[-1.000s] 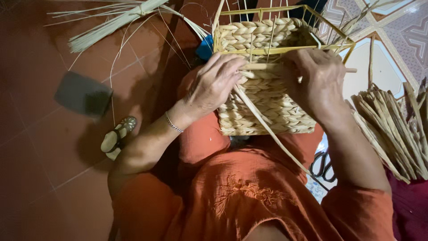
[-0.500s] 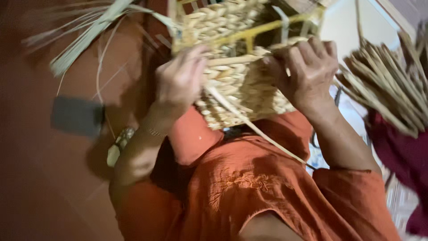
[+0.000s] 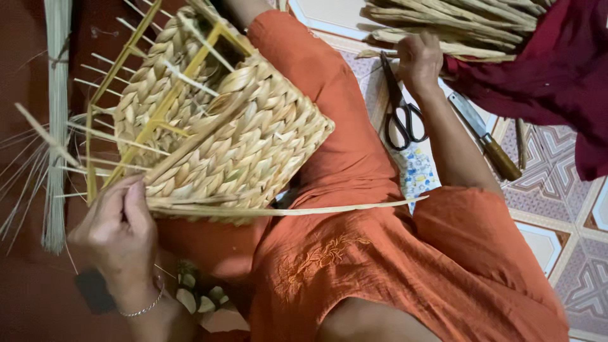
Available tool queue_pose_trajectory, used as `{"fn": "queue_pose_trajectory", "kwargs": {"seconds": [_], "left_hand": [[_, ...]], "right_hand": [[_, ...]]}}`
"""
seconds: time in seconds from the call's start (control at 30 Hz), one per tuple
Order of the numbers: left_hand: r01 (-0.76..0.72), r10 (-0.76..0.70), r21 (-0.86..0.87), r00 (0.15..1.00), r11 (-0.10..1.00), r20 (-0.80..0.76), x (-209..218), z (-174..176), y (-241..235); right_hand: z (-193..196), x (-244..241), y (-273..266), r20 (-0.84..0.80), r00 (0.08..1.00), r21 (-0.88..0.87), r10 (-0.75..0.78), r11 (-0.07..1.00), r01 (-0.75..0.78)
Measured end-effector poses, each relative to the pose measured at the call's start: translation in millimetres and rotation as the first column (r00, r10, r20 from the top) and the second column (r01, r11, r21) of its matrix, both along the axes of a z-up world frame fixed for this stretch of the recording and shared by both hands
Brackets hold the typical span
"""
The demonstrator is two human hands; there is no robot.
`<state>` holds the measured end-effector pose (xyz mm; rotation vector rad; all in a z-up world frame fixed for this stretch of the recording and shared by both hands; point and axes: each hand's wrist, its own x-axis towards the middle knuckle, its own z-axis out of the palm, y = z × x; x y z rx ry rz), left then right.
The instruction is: The person weaves a rectangular basket by hand, interlacing dried palm leaves through a yellow frame. They repeatedly pull and tuck the leaves to build up the sides of the basket.
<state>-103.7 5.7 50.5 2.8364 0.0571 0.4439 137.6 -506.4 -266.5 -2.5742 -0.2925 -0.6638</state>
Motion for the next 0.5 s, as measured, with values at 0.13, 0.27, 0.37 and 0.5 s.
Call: {"fn": "queue_pose_trajectory", "kwargs": {"seconds": [0.13, 0.27, 0.37, 0.5], "left_hand": [[0.008, -0.003, -0.117, 0.999, 0.993, 0.04, -8, -3, -1], [-0.02, 0.029, -0.199, 0.999, 0.98, 0.042, -5, 5, -10], [-0.198, 0.203, -0.391, 0.979, 0.899, -0.03, -2, 3, -12], [-0.014, 0.042, -0.285, 0.995, 0.959, 0.093, -6, 7, -10]], "right_hand": [[-17, 19, -2, 0.1, 0.994, -0.142, 0.048, 0.989, -0.034], [-12, 33, 6, 0.104, 0.991, -0.252, 0.08, 0.966, -0.052], [0, 35, 17, 0.125, 0.987, -0.168, 0.103, 0.982, -0.081], [41, 26, 46, -0.316, 0.884, 0.401, 0.344, 0.893, -0.204]]}}
